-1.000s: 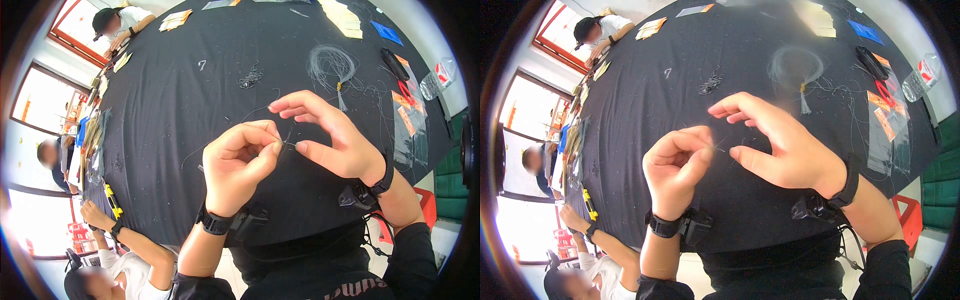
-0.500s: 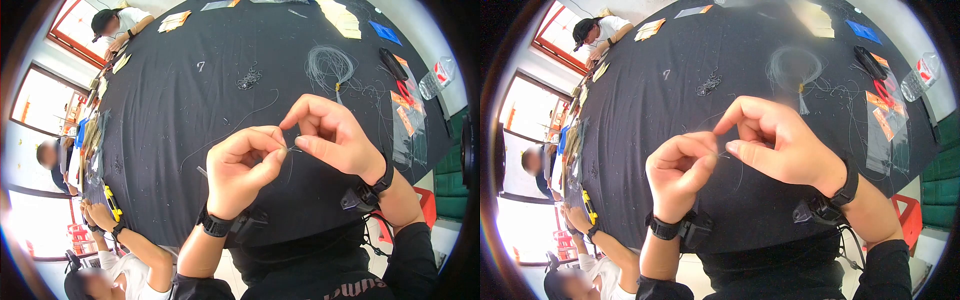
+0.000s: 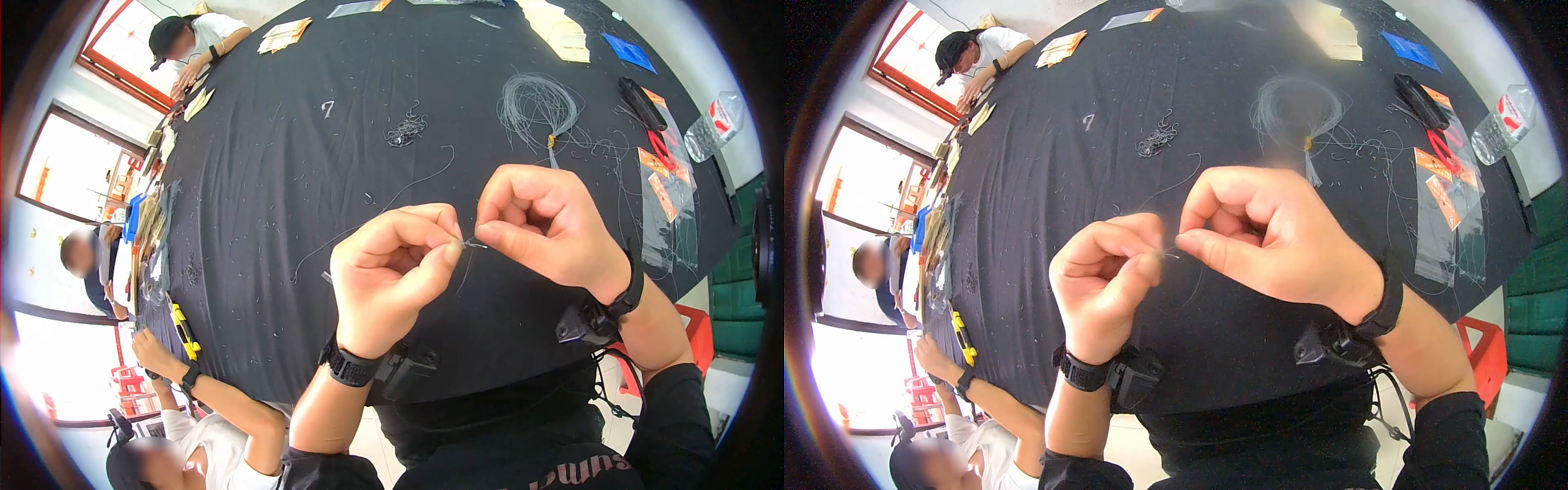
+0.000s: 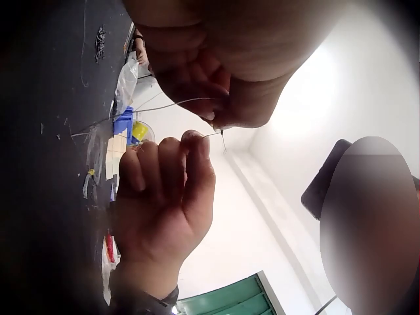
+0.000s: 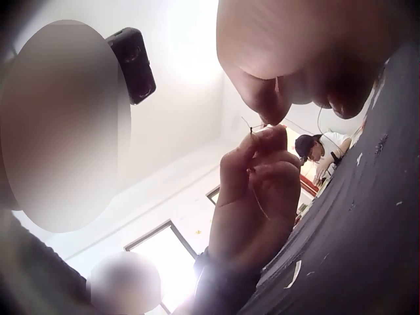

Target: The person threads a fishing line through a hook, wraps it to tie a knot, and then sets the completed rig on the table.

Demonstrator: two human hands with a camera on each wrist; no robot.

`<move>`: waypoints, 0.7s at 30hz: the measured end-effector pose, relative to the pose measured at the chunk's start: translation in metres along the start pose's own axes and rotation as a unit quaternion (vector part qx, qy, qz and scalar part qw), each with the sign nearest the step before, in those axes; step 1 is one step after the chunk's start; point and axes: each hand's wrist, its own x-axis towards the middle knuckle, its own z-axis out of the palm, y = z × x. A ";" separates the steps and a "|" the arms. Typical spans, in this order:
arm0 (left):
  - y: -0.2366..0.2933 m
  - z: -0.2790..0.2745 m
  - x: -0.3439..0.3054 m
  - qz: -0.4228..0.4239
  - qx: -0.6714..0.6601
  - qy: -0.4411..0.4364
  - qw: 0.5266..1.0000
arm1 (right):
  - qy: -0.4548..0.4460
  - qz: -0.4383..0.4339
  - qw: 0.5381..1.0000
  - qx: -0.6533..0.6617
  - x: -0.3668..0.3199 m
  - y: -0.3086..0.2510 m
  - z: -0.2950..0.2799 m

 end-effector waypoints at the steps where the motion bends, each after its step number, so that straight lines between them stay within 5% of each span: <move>1: 0.001 0.001 0.000 0.003 0.003 0.012 1.000 | 0.005 0.004 1.000 0.010 -0.001 0.001 0.003; 8: -0.001 0.006 0.000 0.062 0.138 0.084 0.985 | 0.084 -0.111 0.987 -0.087 -0.010 0.014 0.025; 12: -0.011 0.001 0.004 0.147 0.262 0.083 0.950 | 0.087 -0.128 0.976 -0.152 -0.008 0.008 0.023; 21: -0.005 0.003 0.005 0.174 0.363 0.060 0.914 | 0.081 -0.137 0.971 -0.180 -0.005 0.007 0.013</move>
